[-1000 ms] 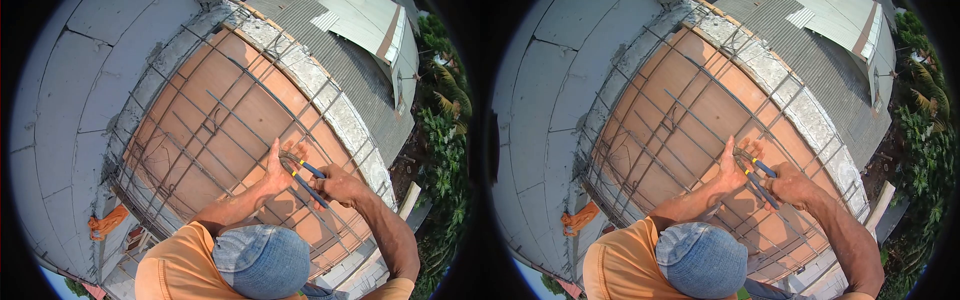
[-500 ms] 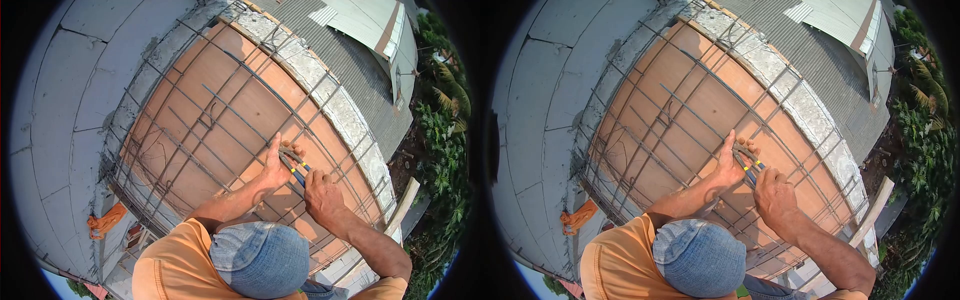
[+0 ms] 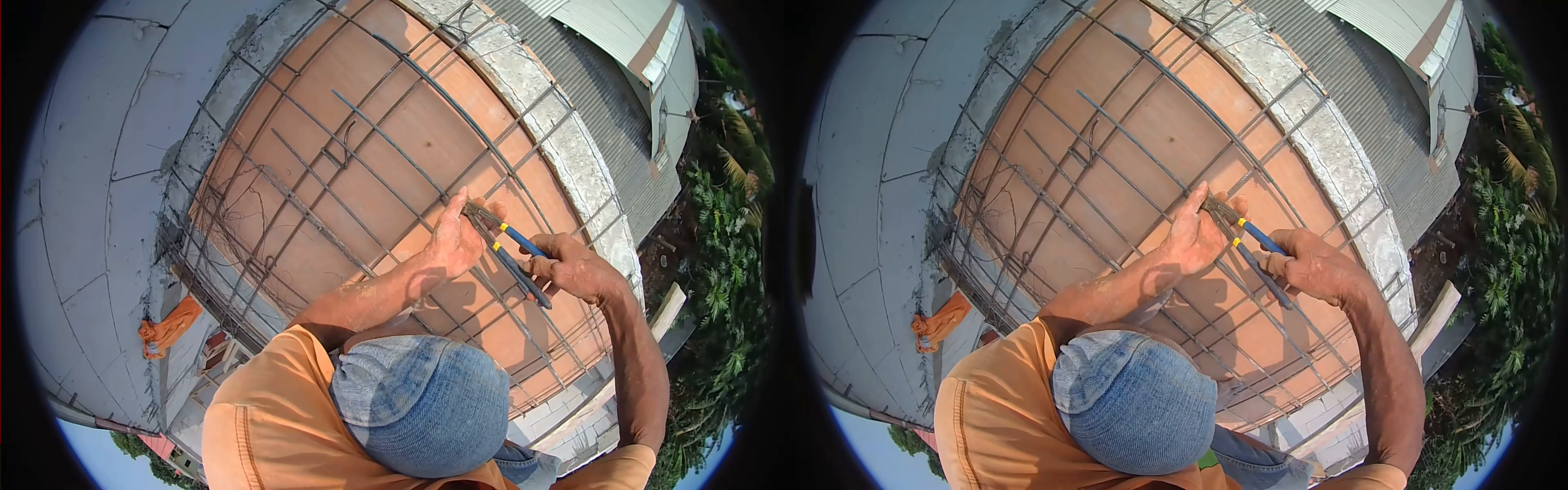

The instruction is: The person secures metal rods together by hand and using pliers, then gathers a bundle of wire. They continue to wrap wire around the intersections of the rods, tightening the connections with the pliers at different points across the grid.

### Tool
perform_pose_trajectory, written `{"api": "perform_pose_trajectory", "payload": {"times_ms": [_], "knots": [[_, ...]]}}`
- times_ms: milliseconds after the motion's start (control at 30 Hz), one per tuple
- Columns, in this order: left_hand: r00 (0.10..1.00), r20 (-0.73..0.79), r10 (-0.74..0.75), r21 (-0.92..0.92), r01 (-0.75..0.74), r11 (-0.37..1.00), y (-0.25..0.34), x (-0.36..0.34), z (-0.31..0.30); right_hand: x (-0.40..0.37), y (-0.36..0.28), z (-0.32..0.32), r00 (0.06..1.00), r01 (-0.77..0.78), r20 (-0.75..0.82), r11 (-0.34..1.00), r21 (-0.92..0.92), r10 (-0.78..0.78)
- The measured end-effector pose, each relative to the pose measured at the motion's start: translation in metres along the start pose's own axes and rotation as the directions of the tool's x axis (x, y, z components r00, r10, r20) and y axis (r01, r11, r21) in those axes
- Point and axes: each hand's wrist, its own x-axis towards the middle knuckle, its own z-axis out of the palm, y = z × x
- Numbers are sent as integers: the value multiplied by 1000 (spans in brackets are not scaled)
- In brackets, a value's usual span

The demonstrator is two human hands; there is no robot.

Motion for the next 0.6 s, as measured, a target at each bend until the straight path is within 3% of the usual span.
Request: {"api": "perform_pose_trajectory", "payload": {"times_ms": [33, 67, 100, 133, 167, 200, 267, 333, 400, 433, 500, 600], "knots": [[1000, 0, 0, 1, 0, 1000, 1, 0, 2, -4, -12, -5, 1000, -15, -13, 977, -211, 13], [1000, -18, 8, -42, -9, 999, 0, 1, 4, -8, -16, 2, 1000, -18, -14, 977, -211, 15], [999, -37, 17, -87, -20, 996, 0, 1, 7, -13, -20, 14, 973, 24, -178, 829, -559, -148], [999, -39, 15, -92, -19, 996, -1, 2, 7, -19, -25, 28, 900, -18, -258, 561, -828, -351], [999, -44, 22, -107, -27, 994, -1, 3, 8, -30, -33, 43, 880, -62, -270, 469, -881, -391], [998, -50, 32, -124, -38, 992, -2, 4, 7, -30, -26, 50, 883, -58, -263, 465, -883, -389], [998, -52, 42, -117, -48, 992, -2, 2, 7, -14, -7, 67, 688, -332, -221, -29, -943, -692], [998, -48, 52, -112, -57, 992, -1, 1, 4, -7, 4, 66, 673, -344, -216, -41, -938, -707], [995, 96, 13, -81, -5, 997, 2, 2, 2, 0, 2, 58, 763, -309, -292, 71, -948, -577], [996, 92, 19, -89, -11, 996, 4, -3, 1, -3, -5, 50, 786, -244, -264, 113, -963, -558], [987, 156, -30, 65, 20, 998, 14, -14, 0, -1, -14, 44, 812, -220, -248, 116, -969, -528], [964, 253, -84, 98, 61, 993, 22, -17, -15, 3, -22, 39, 835, -182, -215, 114, -977, -506]]}}
